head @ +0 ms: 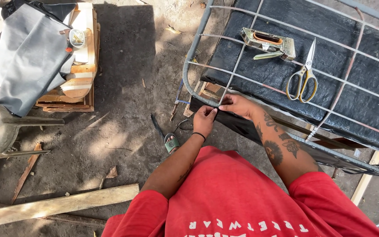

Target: Attaching fabric material to a frame using a staple gun, scissors, and a hammer.

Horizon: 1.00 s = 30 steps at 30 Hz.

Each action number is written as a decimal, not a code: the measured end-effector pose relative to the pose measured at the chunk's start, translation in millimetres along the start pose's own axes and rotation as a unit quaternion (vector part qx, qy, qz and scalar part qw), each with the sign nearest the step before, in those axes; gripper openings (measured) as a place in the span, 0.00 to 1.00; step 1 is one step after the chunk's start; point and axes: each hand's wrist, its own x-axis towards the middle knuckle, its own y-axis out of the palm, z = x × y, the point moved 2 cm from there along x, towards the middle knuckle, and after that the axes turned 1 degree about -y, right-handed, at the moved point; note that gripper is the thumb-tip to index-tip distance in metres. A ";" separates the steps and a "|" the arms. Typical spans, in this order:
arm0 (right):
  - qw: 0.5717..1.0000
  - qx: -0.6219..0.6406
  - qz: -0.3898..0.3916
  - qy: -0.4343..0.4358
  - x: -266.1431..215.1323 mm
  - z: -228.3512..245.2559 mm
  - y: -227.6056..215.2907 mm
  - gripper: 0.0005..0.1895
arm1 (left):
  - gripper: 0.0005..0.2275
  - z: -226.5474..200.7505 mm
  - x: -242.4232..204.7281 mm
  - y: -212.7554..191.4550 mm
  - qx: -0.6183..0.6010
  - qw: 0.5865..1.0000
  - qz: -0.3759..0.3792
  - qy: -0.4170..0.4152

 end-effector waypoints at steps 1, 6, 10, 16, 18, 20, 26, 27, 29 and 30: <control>1.000 0.010 -0.024 -0.016 -5.1 2.7 -0.8 0.18 | 0.06 0.3 0.8 0.8 -0.002 1.000 -0.005 0.001; 0.991 -0.048 -0.109 -0.064 -24.9 6.8 12.0 0.23 | 0.07 2.2 0.4 1.0 0.003 1.000 0.002 0.003; 0.980 -0.108 -0.141 -0.091 -30.4 15.3 14.4 0.16 | 0.06 -2.0 1.8 -0.9 0.017 1.000 0.001 0.010; 0.966 -0.174 -0.162 -0.100 -28.9 13.5 20.9 0.18 | 0.07 6.8 8.3 2.1 0.044 0.999 -0.004 0.010; 0.964 -0.179 -0.167 -0.099 -27.5 13.0 20.1 0.18 | 0.07 4.6 8.1 1.7 0.057 0.998 -0.002 0.012; 0.963 -0.186 -0.169 -0.098 -28.8 12.3 19.3 0.17 | 0.07 3.2 6.0 1.6 0.068 0.998 -0.003 0.013; 0.966 -0.185 -0.150 -0.100 -28.2 10.8 16.4 0.16 | 0.06 -4.8 4.8 0.1 0.088 0.996 -0.004 0.009; 0.965 -0.181 -0.153 -0.114 -29.3 12.9 17.4 0.15 | 0.06 -5.4 4.9 0.4 0.089 0.996 -0.007 0.009; 0.963 -0.177 -0.156 -0.128 -31.7 15.6 19.7 0.13 | 0.06 -5.2 4.9 0.7 0.090 0.996 -0.010 0.009; 0.962 -0.176 -0.159 -0.132 -33.1 16.6 20.8 0.13 | 0.06 -4.3 4.8 0.6 0.092 0.996 -0.009 0.007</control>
